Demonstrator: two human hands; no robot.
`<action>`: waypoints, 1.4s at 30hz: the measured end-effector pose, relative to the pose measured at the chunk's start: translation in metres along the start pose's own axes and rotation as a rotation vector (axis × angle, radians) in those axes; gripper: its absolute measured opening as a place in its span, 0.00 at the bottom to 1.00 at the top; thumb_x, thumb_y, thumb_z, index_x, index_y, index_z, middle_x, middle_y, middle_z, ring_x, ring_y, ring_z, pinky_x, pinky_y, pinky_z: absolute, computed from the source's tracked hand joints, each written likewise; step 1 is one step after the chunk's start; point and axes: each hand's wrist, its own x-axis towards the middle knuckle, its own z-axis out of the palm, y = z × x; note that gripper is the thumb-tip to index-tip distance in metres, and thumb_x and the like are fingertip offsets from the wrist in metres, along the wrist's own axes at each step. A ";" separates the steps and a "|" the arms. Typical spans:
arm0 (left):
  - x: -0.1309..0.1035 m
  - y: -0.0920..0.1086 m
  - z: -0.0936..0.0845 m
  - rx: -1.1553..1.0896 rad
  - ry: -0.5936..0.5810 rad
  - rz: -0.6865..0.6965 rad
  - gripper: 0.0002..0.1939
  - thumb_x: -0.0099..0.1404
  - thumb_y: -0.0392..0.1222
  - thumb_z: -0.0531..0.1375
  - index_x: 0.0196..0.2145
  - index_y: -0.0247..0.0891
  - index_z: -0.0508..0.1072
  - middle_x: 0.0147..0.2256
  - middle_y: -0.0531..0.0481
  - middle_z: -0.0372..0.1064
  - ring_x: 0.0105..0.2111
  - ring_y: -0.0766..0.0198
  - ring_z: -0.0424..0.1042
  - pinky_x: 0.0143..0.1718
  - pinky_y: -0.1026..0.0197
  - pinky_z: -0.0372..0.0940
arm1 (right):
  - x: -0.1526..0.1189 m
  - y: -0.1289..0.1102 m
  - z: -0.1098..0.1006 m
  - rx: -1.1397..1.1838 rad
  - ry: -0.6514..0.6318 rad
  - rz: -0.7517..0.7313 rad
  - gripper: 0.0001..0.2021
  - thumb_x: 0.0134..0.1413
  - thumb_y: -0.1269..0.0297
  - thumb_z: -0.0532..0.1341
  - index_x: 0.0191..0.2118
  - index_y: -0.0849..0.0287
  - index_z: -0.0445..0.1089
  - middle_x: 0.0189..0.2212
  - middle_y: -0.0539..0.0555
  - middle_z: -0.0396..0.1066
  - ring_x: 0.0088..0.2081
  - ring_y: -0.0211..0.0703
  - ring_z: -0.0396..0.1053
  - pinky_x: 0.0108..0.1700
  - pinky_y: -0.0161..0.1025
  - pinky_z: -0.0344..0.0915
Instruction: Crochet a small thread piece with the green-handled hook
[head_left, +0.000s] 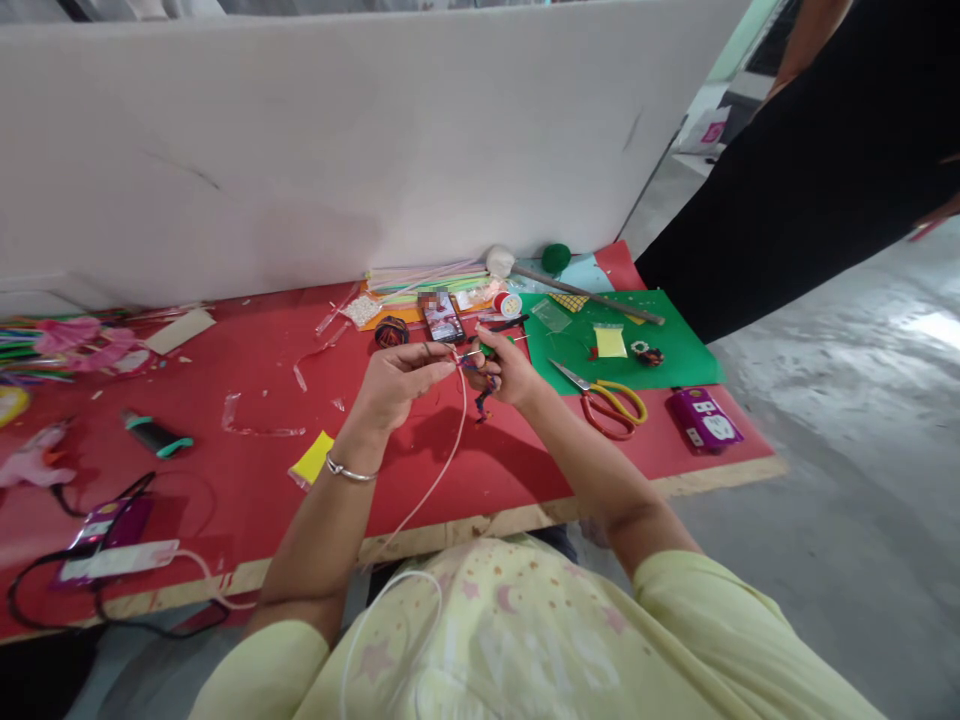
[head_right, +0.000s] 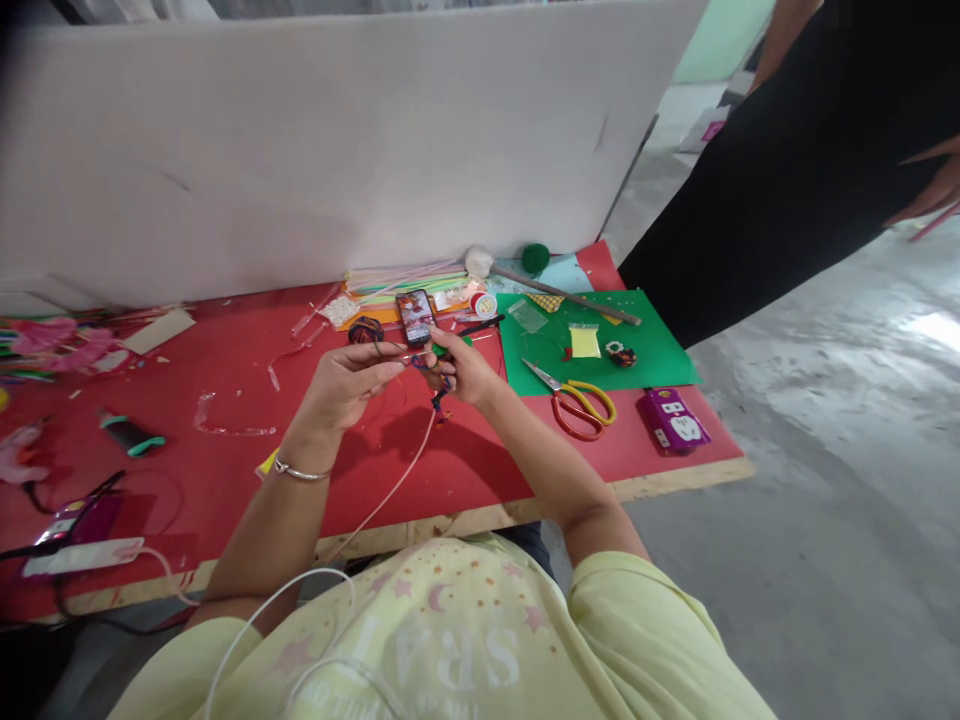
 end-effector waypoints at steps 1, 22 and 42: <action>0.000 0.000 0.000 -0.003 -0.004 0.005 0.16 0.48 0.40 0.77 0.36 0.36 0.86 0.27 0.49 0.75 0.20 0.75 0.57 0.21 0.68 0.50 | 0.000 0.000 0.000 0.003 -0.009 -0.005 0.27 0.68 0.47 0.56 0.21 0.59 0.65 0.10 0.39 0.43 0.11 0.28 0.40 0.14 0.25 0.49; 0.003 -0.002 0.022 -0.188 0.105 -0.019 0.19 0.40 0.35 0.77 0.33 0.35 0.84 0.28 0.47 0.78 0.17 0.76 0.58 0.17 0.69 0.45 | 0.000 0.003 0.007 -0.059 0.106 -0.028 0.27 0.64 0.41 0.59 0.22 0.59 0.65 0.10 0.38 0.44 0.11 0.28 0.41 0.14 0.26 0.46; 0.001 0.002 0.016 -0.244 0.156 0.027 0.23 0.43 0.35 0.76 0.40 0.35 0.82 0.23 0.53 0.73 0.15 0.78 0.52 0.17 0.69 0.44 | -0.007 0.029 0.023 -0.434 0.295 -0.480 0.32 0.54 0.28 0.59 0.34 0.57 0.73 0.21 0.45 0.61 0.21 0.31 0.60 0.23 0.31 0.60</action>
